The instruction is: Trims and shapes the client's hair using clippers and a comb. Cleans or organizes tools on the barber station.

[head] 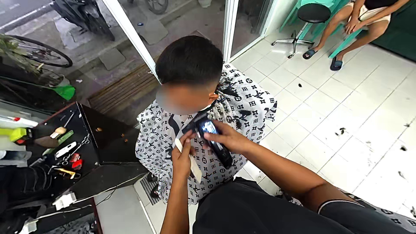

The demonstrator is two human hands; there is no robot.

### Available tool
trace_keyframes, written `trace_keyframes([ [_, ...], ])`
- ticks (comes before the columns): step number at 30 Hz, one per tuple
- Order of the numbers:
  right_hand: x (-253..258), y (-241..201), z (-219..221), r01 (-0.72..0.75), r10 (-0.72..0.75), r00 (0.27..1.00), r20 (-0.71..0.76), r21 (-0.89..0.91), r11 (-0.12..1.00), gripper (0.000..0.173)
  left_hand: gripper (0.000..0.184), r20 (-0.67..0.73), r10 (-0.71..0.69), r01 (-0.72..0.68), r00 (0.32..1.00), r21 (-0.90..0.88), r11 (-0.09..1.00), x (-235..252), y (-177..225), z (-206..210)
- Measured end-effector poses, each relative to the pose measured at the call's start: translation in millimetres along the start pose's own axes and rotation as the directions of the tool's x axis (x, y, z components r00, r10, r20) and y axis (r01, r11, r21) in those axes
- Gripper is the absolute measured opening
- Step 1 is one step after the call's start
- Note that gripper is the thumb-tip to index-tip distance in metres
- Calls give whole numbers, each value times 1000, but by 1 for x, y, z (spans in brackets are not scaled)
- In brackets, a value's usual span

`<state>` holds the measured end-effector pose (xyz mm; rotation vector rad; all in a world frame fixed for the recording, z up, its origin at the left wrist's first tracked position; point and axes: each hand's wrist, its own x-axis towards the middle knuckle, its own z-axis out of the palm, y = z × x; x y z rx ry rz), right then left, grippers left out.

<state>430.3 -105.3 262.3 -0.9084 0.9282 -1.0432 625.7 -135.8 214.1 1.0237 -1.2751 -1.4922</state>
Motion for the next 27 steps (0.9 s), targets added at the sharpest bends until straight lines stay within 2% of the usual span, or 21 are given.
trace_keyframes([
  [4, 16, -20, 7, 114, -102, 992, -77, 180, 977, 47, 32, 30, 32, -28, 999, -111, 993, 29, -10, 28],
  [10, 19, -29, 24, 41, 1, 994, -108, 387, 921, 35, 18, 95, 54, -34, 994, -197, 980, 42, -5, 36],
  [12, 20, -30, 25, 22, 28, 993, -111, 417, 908, 34, 18, 93, 55, -34, 994, -218, 975, 44, 0, 38],
  [15, 20, -33, 26, 67, -17, 992, -124, 416, 907, 34, 29, 113, 93, -67, 989, -210, 975, 48, 2, 41],
  [17, 20, -33, 26, 104, -56, 990, -129, 402, 910, 37, 21, 94, 115, -92, 989, -217, 972, 51, -4, 43],
  [18, 21, -33, 26, 97, -50, 991, -125, 408, 908, 37, 26, 104, 129, -102, 986, -235, 967, 52, -7, 42],
  [20, 21, -33, 26, 57, -9, 994, -111, 435, 899, 36, 52, 142, 146, -104, 979, -266, 958, 54, -11, 38],
  [23, 20, -35, 27, 74, -23, 992, -121, 441, 894, 36, 52, 146, 161, -114, 976, -284, 952, 55, -12, 38],
  [24, 20, -35, 27, 104, -51, 990, -133, 429, 897, 37, 45, 141, 159, -115, 977, -277, 954, 55, -11, 38],
  [25, 21, -35, 28, 123, -69, 987, -142, 417, 901, 38, 48, 136, 152, -113, 979, -258, 959, 54, -9, 39],
  [27, 21, -35, 29, 97, -42, 990, -135, 434, 896, 37, 64, 147, 145, -103, 978, -261, 960, 54, -10, 36],
])
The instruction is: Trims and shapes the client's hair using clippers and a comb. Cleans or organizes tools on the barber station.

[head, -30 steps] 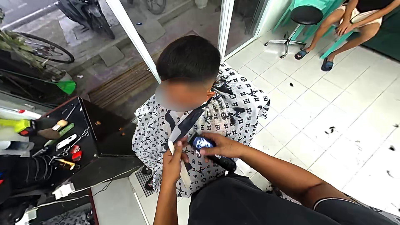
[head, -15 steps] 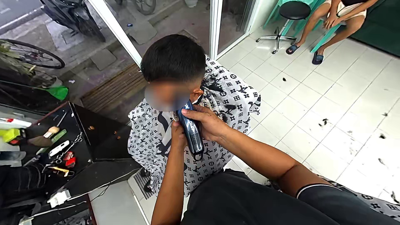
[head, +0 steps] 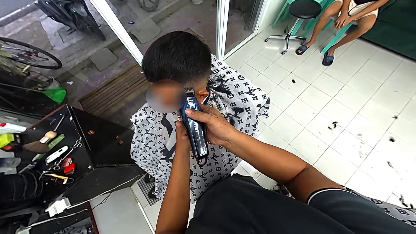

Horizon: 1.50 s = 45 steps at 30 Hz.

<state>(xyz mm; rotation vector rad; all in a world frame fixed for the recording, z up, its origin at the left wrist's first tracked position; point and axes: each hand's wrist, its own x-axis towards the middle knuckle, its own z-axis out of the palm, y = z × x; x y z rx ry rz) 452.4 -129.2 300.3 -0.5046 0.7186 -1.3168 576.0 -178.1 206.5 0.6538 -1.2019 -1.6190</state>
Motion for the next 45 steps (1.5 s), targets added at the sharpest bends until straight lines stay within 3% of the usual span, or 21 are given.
trace_keyframes([
  [3, 1, 2, 0, -57, 57, 998, -9, 33, 998, 34, 55, -35, -54, 53, 998, -31, 998, -3, 0, -1],
  [6, 1, 2, 2, 35, -35, 999, -5, -5, 999, 38, 27, -70, -66, 66, 995, -9, 998, -9, 6, 3],
  [11, 1, 3, 3, -39, 40, 999, -25, 35, 999, 36, 40, -74, -114, 110, 991, -48, 993, -9, -2, -6],
  [13, 2, 4, 4, 9, -9, 1000, -16, 31, 999, 37, 47, -65, -137, 134, 988, -46, 990, -13, 1, -4],
  [15, 1, 4, 4, 67, -67, 998, 2, 4, 998, 40, 42, -36, -112, 110, 993, -56, 992, -14, 3, -3],
  [20, -1, 2, 7, -36, 37, 999, -25, 31, 999, 35, 38, -41, -109, 106, 993, -61, 993, -14, 1, -6],
  [24, 0, 3, 7, 71, -71, 997, -9, 5, 997, 41, 38, 59, -43, 50, 997, -137, 989, -8, 6, -2],
  [28, -2, 2, 8, -48, 49, 998, -35, 26, 999, 36, 49, -49, -177, 164, 983, -205, 965, -21, 23, 13],
  [30, -1, 2, 8, -13, 14, 1000, -24, 33, 999, 36, 46, -11, -97, 91, 995, -257, 962, -12, 10, 5],
  [32, 0, 2, 7, 65, -66, 998, 4, 36, 997, 40, 29, 140, 94, -59, 986, -235, 970, 3, -11, -12],
  [33, 0, 1, 7, 75, -76, 997, 10, 36, 997, 41, 27, 155, 99, -65, 983, -213, 975, 4, -8, -12],
  [36, -2, 1, 8, -34, 34, 999, -19, 42, 999, 36, 27, -15, -170, 167, 985, -105, 980, 2, 47, 21],
  [37, -2, 1, 8, -54, 55, 998, -24, 50, 997, 34, 28, -5, -189, 187, 982, -122, 975, 6, 51, 21],
  [39, -2, 1, 9, -3, 4, 1000, -25, 36, 999, 36, 38, 120, -26, 55, 992, -251, 966, 11, 6, -5],
  [41, -2, 0, 8, 70, -70, 998, -1, 12, 998, 42, 40, 147, 59, -16, 987, -277, 961, 7, -9, -9],
  [43, -3, -1, 6, 41, -41, 999, -4, 7, 999, 42, 35, 60, -7, 17, 998, -170, 985, -3, -3, -5],
  [45, -3, -1, 5, -43, 43, 999, -30, 24, 999, 37, 38, -82, -142, 142, 986, -11, 990, -10, 6, 1],
])
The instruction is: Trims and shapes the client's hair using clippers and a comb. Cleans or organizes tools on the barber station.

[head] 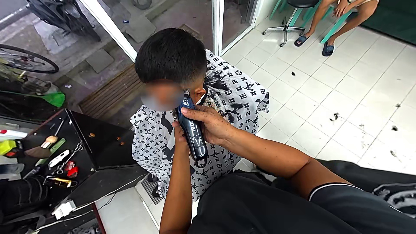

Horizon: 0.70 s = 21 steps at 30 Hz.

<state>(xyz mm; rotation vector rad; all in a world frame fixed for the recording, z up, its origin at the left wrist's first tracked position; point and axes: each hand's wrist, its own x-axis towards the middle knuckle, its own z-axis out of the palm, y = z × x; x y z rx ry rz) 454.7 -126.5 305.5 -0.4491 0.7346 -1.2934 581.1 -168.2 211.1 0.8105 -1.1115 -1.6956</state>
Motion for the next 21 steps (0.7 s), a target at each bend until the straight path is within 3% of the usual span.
trace_keyframes([
  [2, 1, -2, -2, -5, 5, 1000, -2, 10, 1000, 35, 48, -11, 18, -18, 1000, 43, 999, 2, 0, 1],
  [4, 2, -9, -5, 77, -77, 997, 20, -24, 997, 36, 43, 32, 89, -89, 995, -7, 996, 7, -1, 5],
  [6, 3, -13, -11, 124, -121, 992, 37, -95, 988, 36, 21, 59, 125, -126, 990, 8, 992, 12, -1, 7],
  [8, 3, -12, -21, 62, -57, 998, 36, -141, 988, 34, 27, 24, 105, -106, 994, 80, 991, 14, -2, 7],
  [10, 4, -13, -30, -9, 15, 999, 35, -151, 988, 33, 46, 28, 87, -89, 996, 123, 988, 15, -4, 4],
  [14, 5, -19, -35, 78, -64, 995, 74, -203, 976, 36, 41, 0, 71, -71, 997, 96, 993, 18, -7, 7],
  [19, 5, -24, -46, -10, 25, 997, 75, -189, 982, 31, 40, 23, 104, -106, 994, 84, 991, 18, -9, 7],
  [21, 6, -31, -44, 29, -8, 994, 109, -190, 981, 30, 39, 24, 111, -112, 994, 82, 990, 19, -8, 8],
])
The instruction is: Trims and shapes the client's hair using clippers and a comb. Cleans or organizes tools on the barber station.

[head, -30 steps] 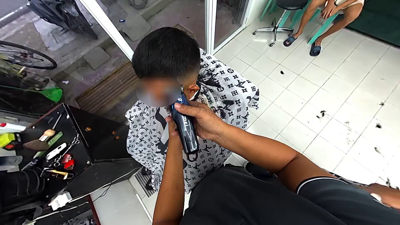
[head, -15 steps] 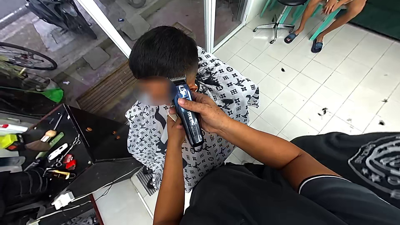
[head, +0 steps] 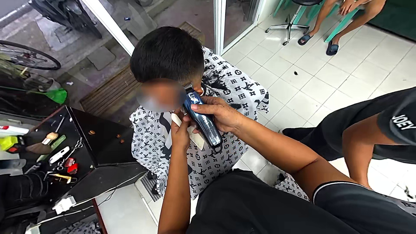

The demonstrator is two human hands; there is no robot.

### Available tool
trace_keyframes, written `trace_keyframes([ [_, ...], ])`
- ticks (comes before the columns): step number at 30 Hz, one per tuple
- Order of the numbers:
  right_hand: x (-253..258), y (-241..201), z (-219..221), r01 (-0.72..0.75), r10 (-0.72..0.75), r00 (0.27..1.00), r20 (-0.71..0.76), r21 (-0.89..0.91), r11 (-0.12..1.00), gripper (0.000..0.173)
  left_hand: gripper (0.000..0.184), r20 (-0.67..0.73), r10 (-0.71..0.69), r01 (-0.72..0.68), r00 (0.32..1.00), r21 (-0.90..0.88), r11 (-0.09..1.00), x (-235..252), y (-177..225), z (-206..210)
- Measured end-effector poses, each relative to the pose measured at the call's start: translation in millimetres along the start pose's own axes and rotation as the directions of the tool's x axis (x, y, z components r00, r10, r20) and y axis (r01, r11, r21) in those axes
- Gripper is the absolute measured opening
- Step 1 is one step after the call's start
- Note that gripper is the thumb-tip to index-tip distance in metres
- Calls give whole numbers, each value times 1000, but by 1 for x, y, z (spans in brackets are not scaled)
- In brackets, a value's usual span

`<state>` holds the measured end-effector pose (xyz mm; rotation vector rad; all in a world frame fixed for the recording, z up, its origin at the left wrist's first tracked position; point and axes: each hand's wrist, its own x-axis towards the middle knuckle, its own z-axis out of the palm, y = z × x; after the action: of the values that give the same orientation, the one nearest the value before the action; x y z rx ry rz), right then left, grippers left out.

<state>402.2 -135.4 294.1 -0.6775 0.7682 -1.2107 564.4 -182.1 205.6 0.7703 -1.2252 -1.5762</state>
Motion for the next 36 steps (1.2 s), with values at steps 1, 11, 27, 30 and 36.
trace_keyframes([
  [1, 1, -3, 0, 28, -28, 1000, 10, -5, 1000, 32, 38, 9, 6, -6, 1000, -9, 1000, 1, 0, 0],
  [11, 2, -7, -3, 44, -45, 998, 32, 32, 998, 34, 36, 33, 33, -32, 999, -19, 999, 1, -1, 1],
  [27, 3, -6, -6, 71, -72, 997, 38, 16, 997, 36, 35, -16, 24, -24, 1000, 19, 1000, -2, 0, 5],
  [30, 2, -5, -7, 14, -15, 999, 43, 13, 1000, 34, 37, -31, 21, -20, 999, 28, 999, -2, 0, 5],
  [36, 4, -9, -10, 91, -93, 994, 54, 26, 996, 37, 36, 13, 44, -44, 999, 18, 999, -1, -2, 4],
])
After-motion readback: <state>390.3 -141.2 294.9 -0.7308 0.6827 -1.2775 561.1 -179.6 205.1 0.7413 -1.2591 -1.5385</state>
